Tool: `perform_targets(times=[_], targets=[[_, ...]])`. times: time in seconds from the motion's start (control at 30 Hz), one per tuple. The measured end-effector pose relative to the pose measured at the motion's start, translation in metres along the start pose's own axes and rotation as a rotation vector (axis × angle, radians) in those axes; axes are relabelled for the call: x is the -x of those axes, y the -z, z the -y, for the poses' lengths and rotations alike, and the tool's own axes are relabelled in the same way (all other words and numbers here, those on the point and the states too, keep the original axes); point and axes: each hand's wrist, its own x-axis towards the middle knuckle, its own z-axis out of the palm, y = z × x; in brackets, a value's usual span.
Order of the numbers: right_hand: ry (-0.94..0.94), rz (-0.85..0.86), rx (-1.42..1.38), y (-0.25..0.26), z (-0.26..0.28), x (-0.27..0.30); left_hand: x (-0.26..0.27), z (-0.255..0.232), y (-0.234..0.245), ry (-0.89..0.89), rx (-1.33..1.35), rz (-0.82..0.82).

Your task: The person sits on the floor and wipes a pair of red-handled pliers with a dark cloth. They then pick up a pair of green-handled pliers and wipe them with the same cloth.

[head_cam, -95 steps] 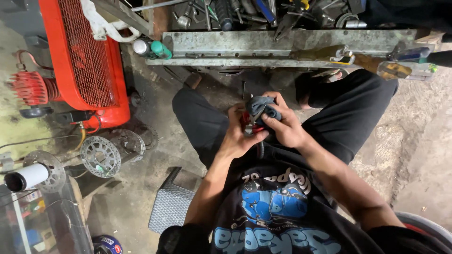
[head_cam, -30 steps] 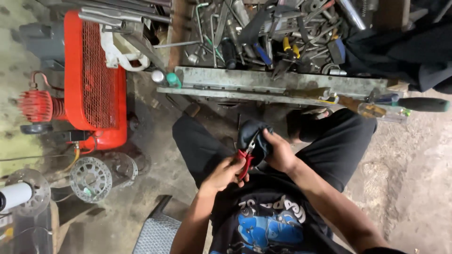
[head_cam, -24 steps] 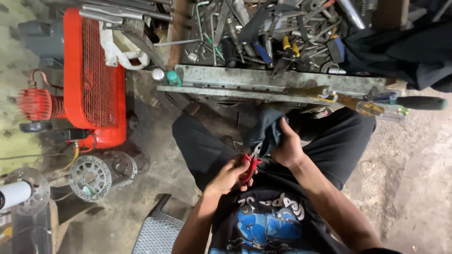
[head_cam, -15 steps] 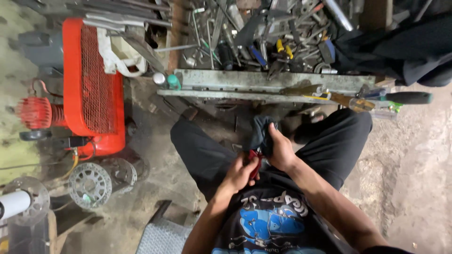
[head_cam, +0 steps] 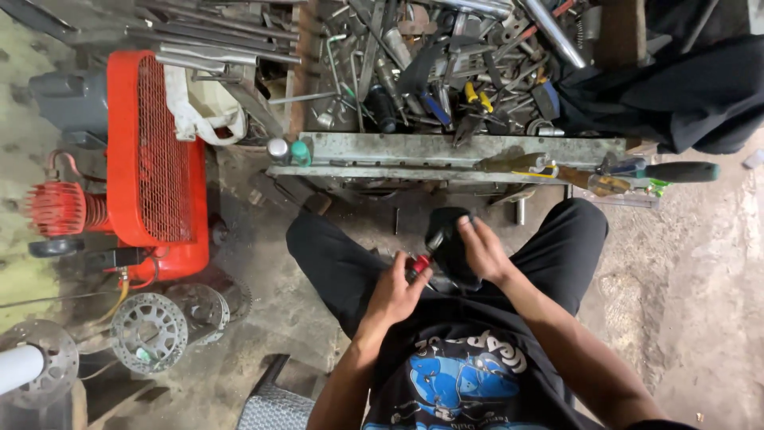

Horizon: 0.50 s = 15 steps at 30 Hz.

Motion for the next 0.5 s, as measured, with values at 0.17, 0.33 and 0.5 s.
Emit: perform_targets(times=[0.17, 0.33, 0.5], targets=[[-0.039, -0.099, -0.166, 0.011, -0.001, -0.003, -0.023, -0.004, 0.046, 0.15, 0.234, -0.011], [-0.016, -0.031, -0.303, -0.009, 0.005, 0.002, -0.026, 0.0, 0.057, -0.366, 0.012, -0.213], [0.022, 0.026, -0.263, -0.028, 0.017, -0.008, -0.022, -0.05, 0.071, -0.155, -0.479, -0.327]])
